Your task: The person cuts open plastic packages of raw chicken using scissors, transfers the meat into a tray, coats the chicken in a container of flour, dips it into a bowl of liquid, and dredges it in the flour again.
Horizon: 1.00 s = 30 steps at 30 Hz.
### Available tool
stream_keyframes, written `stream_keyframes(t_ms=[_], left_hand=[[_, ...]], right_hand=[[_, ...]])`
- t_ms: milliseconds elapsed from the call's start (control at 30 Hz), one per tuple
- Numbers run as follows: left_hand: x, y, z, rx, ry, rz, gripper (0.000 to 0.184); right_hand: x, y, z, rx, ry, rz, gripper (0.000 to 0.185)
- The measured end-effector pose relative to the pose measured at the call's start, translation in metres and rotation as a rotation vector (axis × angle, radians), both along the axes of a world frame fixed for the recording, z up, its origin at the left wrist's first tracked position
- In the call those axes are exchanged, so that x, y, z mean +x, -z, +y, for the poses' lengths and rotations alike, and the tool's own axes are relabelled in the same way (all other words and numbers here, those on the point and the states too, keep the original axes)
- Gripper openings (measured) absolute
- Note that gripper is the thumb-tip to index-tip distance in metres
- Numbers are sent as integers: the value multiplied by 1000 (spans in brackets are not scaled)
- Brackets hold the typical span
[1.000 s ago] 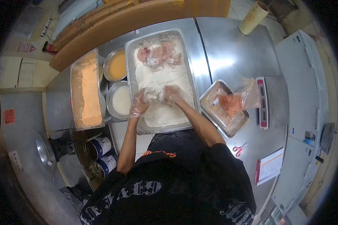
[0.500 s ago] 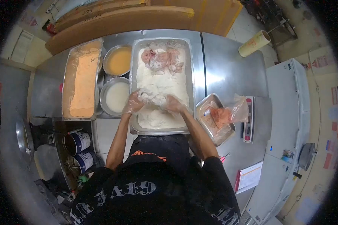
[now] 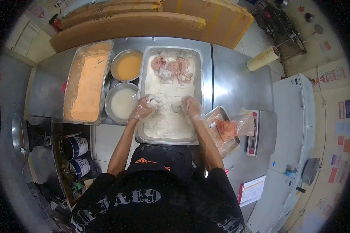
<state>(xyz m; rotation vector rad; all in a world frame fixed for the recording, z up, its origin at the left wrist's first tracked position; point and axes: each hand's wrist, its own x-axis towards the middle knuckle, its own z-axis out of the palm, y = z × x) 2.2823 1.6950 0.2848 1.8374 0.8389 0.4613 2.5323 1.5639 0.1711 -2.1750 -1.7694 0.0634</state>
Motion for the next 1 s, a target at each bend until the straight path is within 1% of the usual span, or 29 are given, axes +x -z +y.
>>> stream_keyframes(t_ms=[33,100,133,167,233,300,333,367,433,467,500,533,600,633,667,700,733,800,833,900,933,1000], left_hand=[[2,-1,0,3,-1,0,32],[7,-4,-2,-13,18,-25,30],[11,-5,-4,-9,27,-22,30],[14,-8,-6,-9,11,4,29],[19,-9,-7,-3,-6,36,28],[21,-1,-8,44,16,-39,27],[24,3,-6,49,19,-31,27],[27,3,-5,55,-10,-43,26],[33,7,-6,53,-33,-40,25],[37,3,-7,52,-78,-63,24],[43,2,-7,51,-123,-86,24],[50,8,-8,50,-115,-76,24],[63,35,-11,240,-97,-83,25],[66,46,-14,238,-88,-79,25],[69,55,-16,255,-114,-1,25],[70,60,-17,273,-142,77,26],[70,55,-18,276,-142,79,26],[65,41,-23,70,-133,17,26],[63,41,-22,67,-134,19,26],[58,41,-22,24,-126,31,25],[56,40,-21,23,-133,33,25],[53,30,-18,78,-171,93,23]], right_hand=[[5,2,2,3,-1,0,22],[10,3,0,-209,-65,-195,26],[13,14,-3,-206,-57,-192,26],[21,46,-7,-154,13,244,22],[27,59,-5,-88,77,686,18],[29,60,0,-178,-22,89,17],[31,60,5,-172,-20,97,17],[32,63,10,-7,26,271,20],[37,71,7,153,83,457,24],[32,28,7,128,154,720,27],[26,2,9,102,227,982,30],[23,6,12,103,236,991,30],[18,27,17,166,34,1149,10],[13,57,13,169,43,1153,10],[6,100,8,180,37,337,18],[1,103,5,156,15,-65,22],[-4,107,2,169,28,-475,27],[-12,43,-11,-92,-43,479,24],[-14,22,-13,-95,-44,482,24],[-18,-5,-14,-127,-56,101,20],[-17,-11,-12,-128,-63,102,20],[-13,-18,-2,-227,52,-67,17]])
